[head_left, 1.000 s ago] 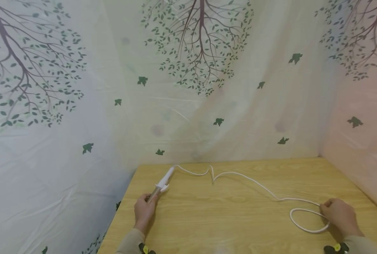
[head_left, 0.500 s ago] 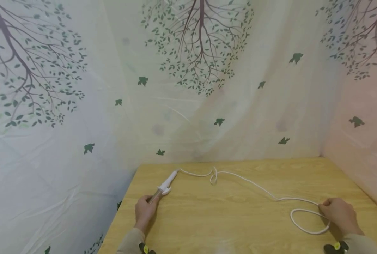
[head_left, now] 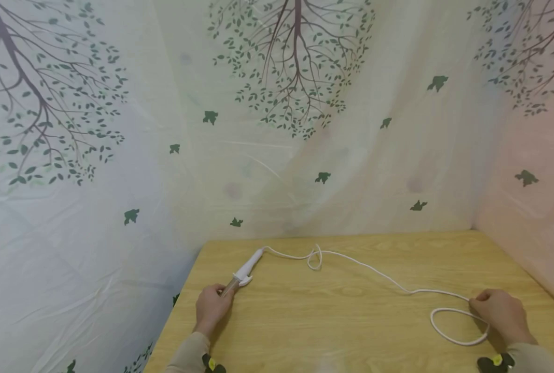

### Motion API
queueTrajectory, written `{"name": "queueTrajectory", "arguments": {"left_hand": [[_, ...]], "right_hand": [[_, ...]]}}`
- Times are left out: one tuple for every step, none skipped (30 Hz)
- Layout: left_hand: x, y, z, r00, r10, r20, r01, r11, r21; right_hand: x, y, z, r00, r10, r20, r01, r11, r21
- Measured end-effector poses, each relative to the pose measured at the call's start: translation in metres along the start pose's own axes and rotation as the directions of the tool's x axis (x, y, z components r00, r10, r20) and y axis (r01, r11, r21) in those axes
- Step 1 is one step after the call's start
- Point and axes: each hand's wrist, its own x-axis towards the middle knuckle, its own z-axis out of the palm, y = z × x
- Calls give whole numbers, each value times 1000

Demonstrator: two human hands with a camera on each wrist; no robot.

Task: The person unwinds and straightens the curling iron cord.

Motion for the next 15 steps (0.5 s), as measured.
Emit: {"name": "queueTrajectory", "arguments": {"left_hand": [[0,0,-1,1000,9,0,-9,1000,7],[0,-1,-1,1000,15,2,-15,1000,18],[0,-1,-2,1000,14,7,-15,1000,21],[0,-1,-2,1000,14,11,-14,1000,26],[0,-2,-2,1000,18,15,-18,999,32],[-1,-2,-2,1000,18,19,-18,999,36],[-1,-2,-2,1000,20,22,-21,999,39],[-2,-3,-2,999,21,26,-22,999,41],[-2,-3,-2,999,23,29,-24,999,42],[-2,-4,-2,999,27,29,-28,999,46],[-1,-4,-1,999,29,29,-30,998,48],[-1,-4,-1,999,31,28,-32,998,49],[0,-4,0,999,34,29,-35,998,48],[1,-4,1,999,36,29,-37,998,47],[2,-4,1,999,40,28,-41,998,45]], "right_hand": [[1,0,0,1000,2,2,-2,1000,1],[1,0,0,1000,5,6,-5,1000,0],[1,0,0,1000,7,10,-7,1000,-2],[1,0,1,1000,8,14,-8,1000,-3],[1,0,1,1000,12,17,-12,1000,-5],[1,0,1,1000,15,17,-15,1000,-6],[1,0,2,1000,18,21,-18,1000,-6],[1,0,2,1000,19,22,-18,1000,-7],[1,0,3,1000,19,21,-18,1000,-7],[1,1,3,1000,21,20,-20,1000,-6],[1,1,3,1000,23,20,-23,1000,-5],[2,1,4,999,27,23,-27,1000,-2],[2,1,4,999,28,23,-28,1000,-1],[3,1,4,999,29,22,-29,1000,-2],[3,1,3,999,31,24,-31,1000,-2]]}}
